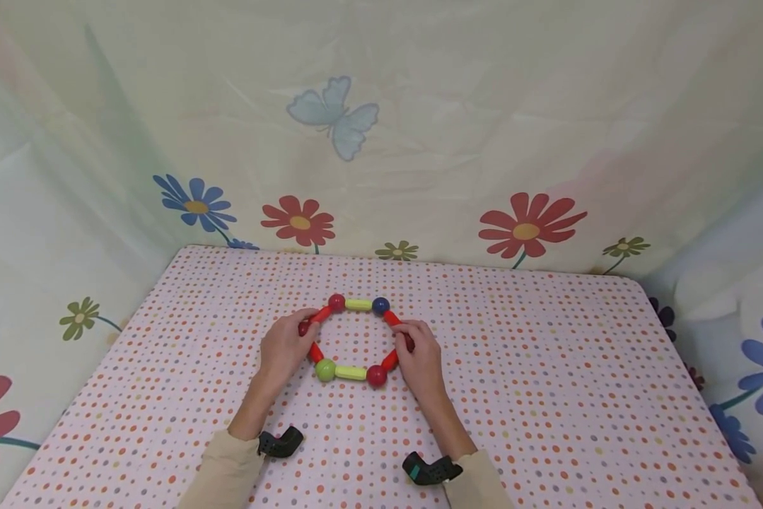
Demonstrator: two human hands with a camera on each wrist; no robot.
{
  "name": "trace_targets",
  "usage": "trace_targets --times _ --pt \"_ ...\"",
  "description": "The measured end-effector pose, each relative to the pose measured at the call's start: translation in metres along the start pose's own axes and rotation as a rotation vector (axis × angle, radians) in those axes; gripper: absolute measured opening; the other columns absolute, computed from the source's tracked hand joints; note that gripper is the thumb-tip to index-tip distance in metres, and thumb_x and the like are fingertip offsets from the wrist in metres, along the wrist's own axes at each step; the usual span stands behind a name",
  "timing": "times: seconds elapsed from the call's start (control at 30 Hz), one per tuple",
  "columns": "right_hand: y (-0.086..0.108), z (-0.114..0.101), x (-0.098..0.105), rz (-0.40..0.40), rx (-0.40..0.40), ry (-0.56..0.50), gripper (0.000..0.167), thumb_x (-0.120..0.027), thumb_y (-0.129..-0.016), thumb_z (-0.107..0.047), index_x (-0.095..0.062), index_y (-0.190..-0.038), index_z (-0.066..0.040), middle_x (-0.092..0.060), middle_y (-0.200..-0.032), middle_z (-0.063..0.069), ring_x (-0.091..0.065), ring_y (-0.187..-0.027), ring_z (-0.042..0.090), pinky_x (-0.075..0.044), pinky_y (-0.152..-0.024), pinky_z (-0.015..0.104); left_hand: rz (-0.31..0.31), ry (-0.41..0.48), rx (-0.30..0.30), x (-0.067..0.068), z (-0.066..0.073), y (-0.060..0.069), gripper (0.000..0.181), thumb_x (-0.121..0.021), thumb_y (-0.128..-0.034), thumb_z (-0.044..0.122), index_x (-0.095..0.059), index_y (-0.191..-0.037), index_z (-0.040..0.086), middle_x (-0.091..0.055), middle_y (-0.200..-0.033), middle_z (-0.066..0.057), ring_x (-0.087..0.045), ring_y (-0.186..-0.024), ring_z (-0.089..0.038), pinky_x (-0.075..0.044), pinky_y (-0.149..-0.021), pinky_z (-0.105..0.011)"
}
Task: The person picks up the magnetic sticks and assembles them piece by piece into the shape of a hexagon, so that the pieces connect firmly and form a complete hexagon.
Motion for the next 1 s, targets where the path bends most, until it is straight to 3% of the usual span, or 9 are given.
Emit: trace_targets --times 0.3,0.57,0.73,0.83,1.0 --pt "0.001 -0.001 0.000 0.018 0.008 0.002 0.016 -0.059 -0.093 -0.005 -0.069 -0.104 -0.006 -0.063 -0.117 0.012 -0.061 -0.106 0.025 -0.055 -0.088 0.042 -0.062 -0.017 0.008 0.003 -0.002 0.000 0.035 -0.065 -0.0918 0.027 -0.065 -0.124 0.012 -0.061 -0.079 -0.003 -0.047 -0.062 -0.015 -0.035 -0.048 -0.023" --pt "-0.001 0.002 0.006 0.039 -0.012 0.019 0.022 -0.059 -0.096 -0.013 -0.061 -0.116 -0.005 -0.062 -0.117 0.014 -0.058 -0.100 0.025 -0.053 -0.086 0.041 -0.188 0.132 0.005 0.006 -0.004 -0.001 0.035 -0.065 -0.0930 0.020 -0.063 -0.125 0.005 -0.066 -0.107 -0.010 -0.054 -0.082 -0.017 -0.044 -0.067 -0.023" --pt "-0.003 -0.002 0.011 0.060 0.032 0.066 0.020 -0.061 -0.093 -0.012 -0.063 -0.112 -0.005 -0.063 -0.117 0.013 -0.057 -0.102 0.026 -0.050 -0.087 0.041 -0.261 0.125 -0.001 0.010 -0.006 0.000 0.034 -0.062 -0.0947 0.017 -0.062 -0.127 0.006 -0.066 -0.110 -0.010 -0.055 -0.084 -0.017 -0.046 -0.071 -0.027" --pt "-0.004 0.001 0.016 0.042 0.032 0.059 0.022 -0.060 -0.088 -0.005 -0.064 -0.110 -0.004 -0.062 -0.119 0.012 -0.057 -0.108 0.028 -0.050 -0.095 0.045 -0.289 0.108 0.013 0.013 -0.010 0.002 0.035 -0.062 -0.0944 0.015 -0.062 -0.128 0.006 -0.067 -0.112 -0.010 -0.056 -0.084 -0.016 -0.046 -0.073 -0.027" --pt "-0.007 0.016 0.018 -0.052 -0.035 0.016 0.029 -0.055 -0.086 -0.002 -0.064 -0.113 -0.007 -0.062 -0.119 0.009 -0.058 -0.108 0.024 -0.050 -0.098 0.045 -0.308 0.112 0.014 0.014 -0.009 0.003 0.036 -0.062 -0.0942 0.015 -0.061 -0.129 0.005 -0.068 -0.107 -0.010 -0.055 -0.078 -0.015 -0.045 -0.067 -0.025"
Point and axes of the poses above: each hand's wrist, its own y-axis away from the middle knuckle, its own x-axis out of the back of the hand, z = x × y, the point moved 10 cm from there along -y, towards the middle knuckle
